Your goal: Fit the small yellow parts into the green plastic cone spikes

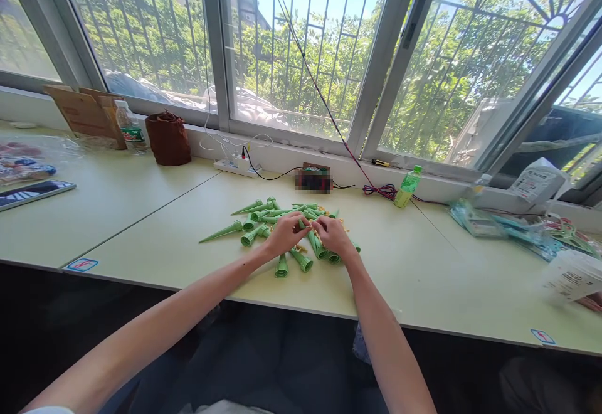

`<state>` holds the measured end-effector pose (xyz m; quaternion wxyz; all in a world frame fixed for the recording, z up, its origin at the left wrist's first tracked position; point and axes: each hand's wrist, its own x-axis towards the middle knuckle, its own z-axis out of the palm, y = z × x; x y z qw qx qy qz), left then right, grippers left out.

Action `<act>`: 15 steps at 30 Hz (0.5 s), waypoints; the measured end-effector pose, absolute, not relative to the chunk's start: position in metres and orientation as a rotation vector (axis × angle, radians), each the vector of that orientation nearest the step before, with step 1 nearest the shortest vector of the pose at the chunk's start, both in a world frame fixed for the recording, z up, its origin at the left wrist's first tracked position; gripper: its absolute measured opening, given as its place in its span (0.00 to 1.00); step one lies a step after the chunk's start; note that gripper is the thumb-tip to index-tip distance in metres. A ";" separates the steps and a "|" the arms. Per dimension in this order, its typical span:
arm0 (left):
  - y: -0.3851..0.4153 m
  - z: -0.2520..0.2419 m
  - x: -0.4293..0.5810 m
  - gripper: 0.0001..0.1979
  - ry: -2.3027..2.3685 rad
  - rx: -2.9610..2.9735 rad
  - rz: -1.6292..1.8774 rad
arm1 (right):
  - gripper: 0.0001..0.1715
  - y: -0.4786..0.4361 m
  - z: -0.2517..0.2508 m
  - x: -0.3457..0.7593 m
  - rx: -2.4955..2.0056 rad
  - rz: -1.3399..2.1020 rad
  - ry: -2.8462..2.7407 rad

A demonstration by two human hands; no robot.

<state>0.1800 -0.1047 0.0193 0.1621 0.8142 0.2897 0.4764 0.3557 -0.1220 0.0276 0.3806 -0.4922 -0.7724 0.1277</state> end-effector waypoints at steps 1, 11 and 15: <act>-0.104 0.019 0.180 0.05 0.828 2.311 1.363 | 0.20 -0.122 0.028 0.356 -1.256 0.324 -1.970; -0.104 0.020 0.182 0.05 0.904 2.138 1.422 | 0.17 -0.124 0.028 0.355 -1.208 0.400 -1.954; -0.105 0.020 0.182 0.04 0.895 2.176 1.427 | 0.17 -0.124 0.027 0.356 -1.213 0.365 -1.978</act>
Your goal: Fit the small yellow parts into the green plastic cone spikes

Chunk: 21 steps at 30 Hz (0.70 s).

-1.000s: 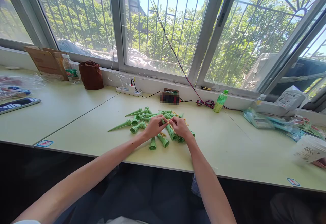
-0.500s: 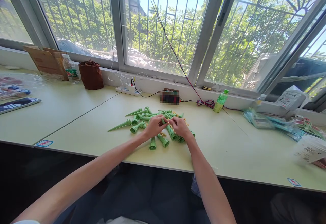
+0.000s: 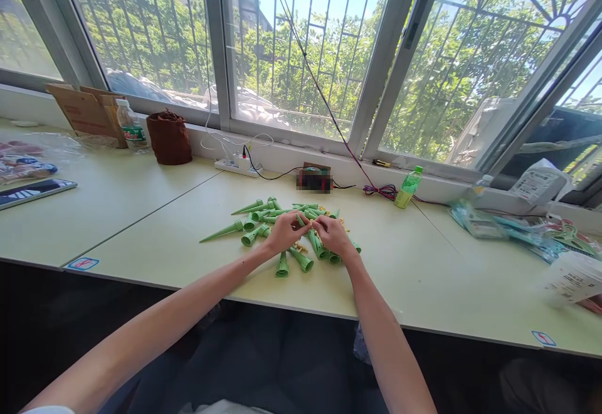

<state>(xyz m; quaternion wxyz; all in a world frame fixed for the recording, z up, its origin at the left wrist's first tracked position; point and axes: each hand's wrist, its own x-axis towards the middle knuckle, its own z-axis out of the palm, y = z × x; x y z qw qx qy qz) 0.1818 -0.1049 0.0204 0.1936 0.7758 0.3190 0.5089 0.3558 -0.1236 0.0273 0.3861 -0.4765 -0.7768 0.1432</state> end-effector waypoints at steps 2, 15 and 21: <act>-0.105 0.020 0.182 0.04 0.891 2.209 1.429 | 0.17 -0.123 0.027 0.356 -1.205 0.352 -1.991; -0.105 0.017 0.180 0.05 0.818 2.340 1.390 | 0.18 -0.124 0.028 0.356 -1.198 0.374 -2.016; -0.105 0.017 0.180 0.06 0.813 2.390 1.384 | 0.19 -0.124 0.028 0.356 -1.209 0.383 -2.010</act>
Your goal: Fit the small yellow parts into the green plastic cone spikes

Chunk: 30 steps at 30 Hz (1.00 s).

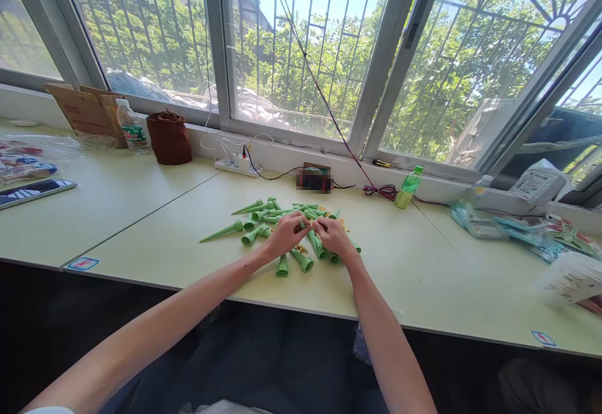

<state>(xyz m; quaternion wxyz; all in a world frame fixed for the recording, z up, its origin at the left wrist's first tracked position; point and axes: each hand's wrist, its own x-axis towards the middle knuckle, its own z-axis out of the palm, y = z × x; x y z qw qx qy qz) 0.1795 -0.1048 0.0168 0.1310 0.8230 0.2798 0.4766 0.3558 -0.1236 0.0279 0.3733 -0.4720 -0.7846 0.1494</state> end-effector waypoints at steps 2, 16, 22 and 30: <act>-0.105 0.016 0.179 0.05 0.798 2.413 1.388 | 0.19 -0.123 0.028 0.356 -1.213 0.378 -2.011; -0.102 0.015 0.182 0.03 0.904 2.303 1.447 | 0.20 -0.118 0.024 0.359 -1.333 0.294 -1.889; -0.103 0.017 0.182 0.04 1.004 2.338 1.475 | 0.08 -0.118 0.019 0.360 -1.398 0.304 -2.017; -0.106 0.018 0.183 0.06 1.014 2.348 1.392 | 0.17 -0.122 0.021 0.354 -1.567 0.183 -2.058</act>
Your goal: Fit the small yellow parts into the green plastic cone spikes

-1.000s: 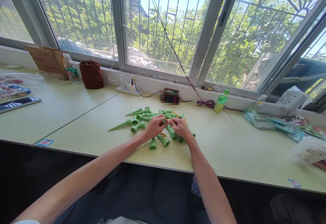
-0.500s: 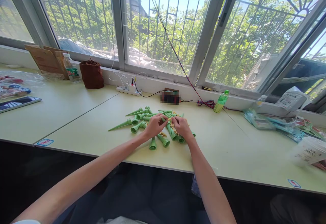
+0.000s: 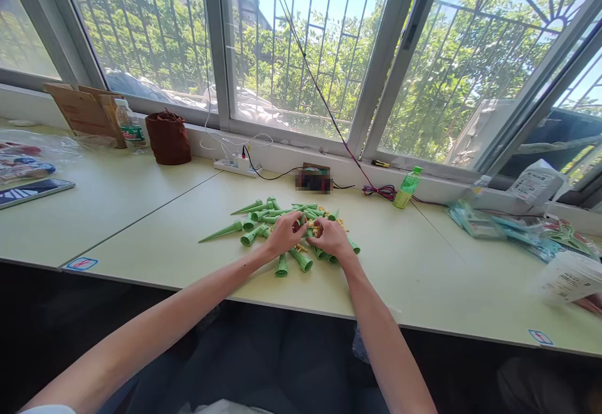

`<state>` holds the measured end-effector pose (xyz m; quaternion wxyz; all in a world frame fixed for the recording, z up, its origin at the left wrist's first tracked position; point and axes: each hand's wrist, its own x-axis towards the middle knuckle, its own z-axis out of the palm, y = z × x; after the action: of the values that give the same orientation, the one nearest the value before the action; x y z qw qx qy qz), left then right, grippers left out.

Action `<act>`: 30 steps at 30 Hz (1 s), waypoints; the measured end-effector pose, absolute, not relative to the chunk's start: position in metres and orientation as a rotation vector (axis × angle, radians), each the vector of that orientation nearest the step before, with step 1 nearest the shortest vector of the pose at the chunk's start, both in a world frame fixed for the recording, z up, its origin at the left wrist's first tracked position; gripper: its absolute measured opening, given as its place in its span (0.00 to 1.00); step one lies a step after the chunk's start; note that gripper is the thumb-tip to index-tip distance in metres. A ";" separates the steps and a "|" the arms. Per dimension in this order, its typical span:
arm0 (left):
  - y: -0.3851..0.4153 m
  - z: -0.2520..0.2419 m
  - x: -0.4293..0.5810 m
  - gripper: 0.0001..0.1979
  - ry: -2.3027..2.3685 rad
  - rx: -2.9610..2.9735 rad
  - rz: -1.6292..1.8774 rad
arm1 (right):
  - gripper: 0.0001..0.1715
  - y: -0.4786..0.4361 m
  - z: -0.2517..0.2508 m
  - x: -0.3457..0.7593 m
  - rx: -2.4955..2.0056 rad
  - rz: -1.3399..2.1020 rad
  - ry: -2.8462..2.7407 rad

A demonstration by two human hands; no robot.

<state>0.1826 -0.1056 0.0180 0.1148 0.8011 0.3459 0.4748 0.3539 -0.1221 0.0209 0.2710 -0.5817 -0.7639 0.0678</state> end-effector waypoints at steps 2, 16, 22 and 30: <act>-0.106 0.018 0.182 0.05 0.989 2.344 1.367 | 0.18 -0.123 0.022 0.353 -1.608 0.173 -2.057; -0.104 0.013 0.183 0.08 0.941 2.430 1.225 | 0.18 -0.122 0.022 0.353 -1.481 0.247 -2.055; -0.103 0.012 0.183 0.09 0.934 2.464 1.226 | 0.22 -0.121 0.019 0.354 -1.434 0.240 -2.053; -0.105 0.013 0.183 0.07 0.934 2.468 1.209 | 0.31 -0.125 0.022 0.352 -1.510 0.166 -2.071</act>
<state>0.1828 -0.1048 0.0129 0.1192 0.8443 0.3194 0.4135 0.3523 -0.1254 0.0221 0.2828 -0.5641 -0.7733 0.0619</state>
